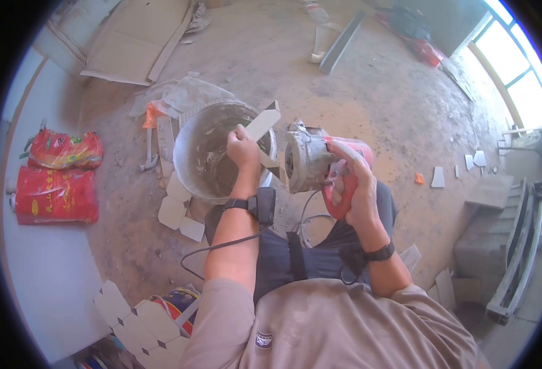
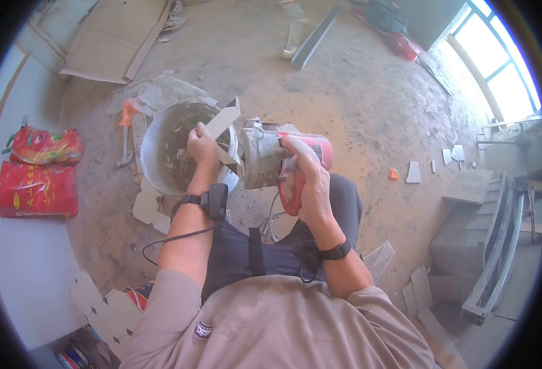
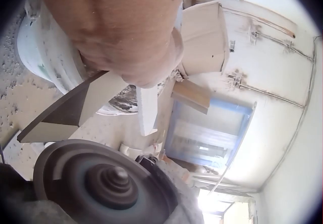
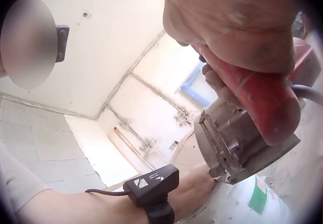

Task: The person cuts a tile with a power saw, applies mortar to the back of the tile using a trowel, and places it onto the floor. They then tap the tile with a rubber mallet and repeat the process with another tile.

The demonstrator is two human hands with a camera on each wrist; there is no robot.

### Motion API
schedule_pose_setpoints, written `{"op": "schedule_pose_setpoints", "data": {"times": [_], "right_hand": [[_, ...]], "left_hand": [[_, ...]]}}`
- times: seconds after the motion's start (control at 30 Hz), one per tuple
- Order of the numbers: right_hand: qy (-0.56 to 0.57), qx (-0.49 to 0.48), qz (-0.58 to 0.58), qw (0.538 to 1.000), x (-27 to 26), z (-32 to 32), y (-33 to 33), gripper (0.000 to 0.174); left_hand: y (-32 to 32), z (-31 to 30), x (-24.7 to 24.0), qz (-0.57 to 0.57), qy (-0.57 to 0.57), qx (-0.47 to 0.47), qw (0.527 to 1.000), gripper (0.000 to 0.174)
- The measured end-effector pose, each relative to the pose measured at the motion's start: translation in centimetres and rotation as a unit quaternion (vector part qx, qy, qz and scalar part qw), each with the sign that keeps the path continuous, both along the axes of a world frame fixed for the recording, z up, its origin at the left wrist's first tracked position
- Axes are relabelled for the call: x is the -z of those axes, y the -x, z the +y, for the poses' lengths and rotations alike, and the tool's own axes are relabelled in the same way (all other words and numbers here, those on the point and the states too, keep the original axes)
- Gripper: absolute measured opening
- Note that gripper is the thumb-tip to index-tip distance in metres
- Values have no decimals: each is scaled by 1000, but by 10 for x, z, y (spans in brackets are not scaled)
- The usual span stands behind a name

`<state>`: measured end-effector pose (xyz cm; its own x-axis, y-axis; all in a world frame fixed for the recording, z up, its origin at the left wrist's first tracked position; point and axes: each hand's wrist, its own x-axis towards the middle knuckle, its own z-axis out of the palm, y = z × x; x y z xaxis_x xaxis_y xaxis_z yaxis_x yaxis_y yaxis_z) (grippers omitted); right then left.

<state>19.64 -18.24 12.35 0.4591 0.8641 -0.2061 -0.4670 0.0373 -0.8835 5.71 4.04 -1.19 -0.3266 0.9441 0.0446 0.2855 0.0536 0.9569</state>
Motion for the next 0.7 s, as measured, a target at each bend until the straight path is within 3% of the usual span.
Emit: {"op": "schedule_pose_setpoints", "data": {"times": [0.3, 0.7], "right_hand": [[-1, 8, -32, 999, -1, 6, 8, 41], [6, -3, -92, 996, 8, 15, 7, 44]], "left_hand": [[-1, -3, -3, 49, -8, -19, 999, 39], [2, 1, 0, 28, -25, -20, 999, 37]]}}
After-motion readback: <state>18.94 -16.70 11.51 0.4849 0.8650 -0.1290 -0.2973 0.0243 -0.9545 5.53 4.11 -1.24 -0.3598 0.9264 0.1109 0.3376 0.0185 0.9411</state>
